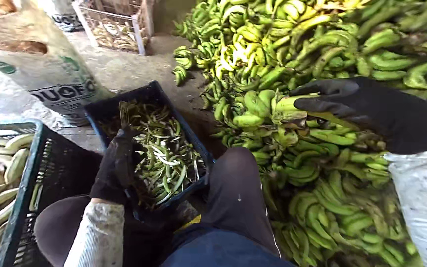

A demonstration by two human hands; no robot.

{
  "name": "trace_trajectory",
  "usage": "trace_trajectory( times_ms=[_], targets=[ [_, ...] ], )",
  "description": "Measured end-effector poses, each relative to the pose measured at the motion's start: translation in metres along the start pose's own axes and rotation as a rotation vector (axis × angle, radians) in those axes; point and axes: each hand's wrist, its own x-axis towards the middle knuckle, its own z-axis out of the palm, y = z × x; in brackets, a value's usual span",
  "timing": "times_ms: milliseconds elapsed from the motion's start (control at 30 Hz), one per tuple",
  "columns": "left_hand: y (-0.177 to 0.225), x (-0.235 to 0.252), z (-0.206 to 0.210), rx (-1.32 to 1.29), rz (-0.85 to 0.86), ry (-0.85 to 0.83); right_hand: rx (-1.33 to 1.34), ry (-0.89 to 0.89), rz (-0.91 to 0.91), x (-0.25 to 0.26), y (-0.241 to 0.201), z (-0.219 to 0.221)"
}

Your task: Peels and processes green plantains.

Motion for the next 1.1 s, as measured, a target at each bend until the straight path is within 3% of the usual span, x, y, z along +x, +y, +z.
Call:
trace_trajectory(
  times_ms=[200, 333, 400, 500, 633, 800, 900, 1100],
  targets=[
    [-0.015, 0.009, -0.025, -0.041, 0.141, 0.047, -0.211, -0.240, -0.262, 0.084, -0.088, 0.033],
    [-0.019, 0.007, -0.033, -0.030, 0.150, 0.064, -0.590, -0.379, -0.495, 0.144, -0.150, 0.111],
    [-0.019, 0.003, -0.039, 0.029, 0.195, 0.100, -0.387, -0.409, -0.610, 0.165, -0.179, 0.156],
    [-0.022, -0.004, -0.050, 0.049, 0.222, 0.186, 0.236, -0.425, -0.587, 0.169, -0.212, 0.191],
    [-0.026, -0.005, -0.065, -0.005, 0.272, 0.195, 0.216, -0.297, -0.557, 0.176, -0.192, 0.218],
    [-0.027, -0.009, -0.076, -0.141, 0.229, 0.244, 0.064, -0.290, -0.223, 0.191, -0.127, 0.282],
    [-0.027, -0.010, -0.076, -0.186, 0.194, 0.271, 0.012, -0.291, -0.248, 0.180, -0.102, 0.320],
    [-0.056, 0.016, -0.047, -0.283, -0.029, 0.359, -0.288, -0.335, -0.206, 0.148, -0.151, 0.387]
  ],
)
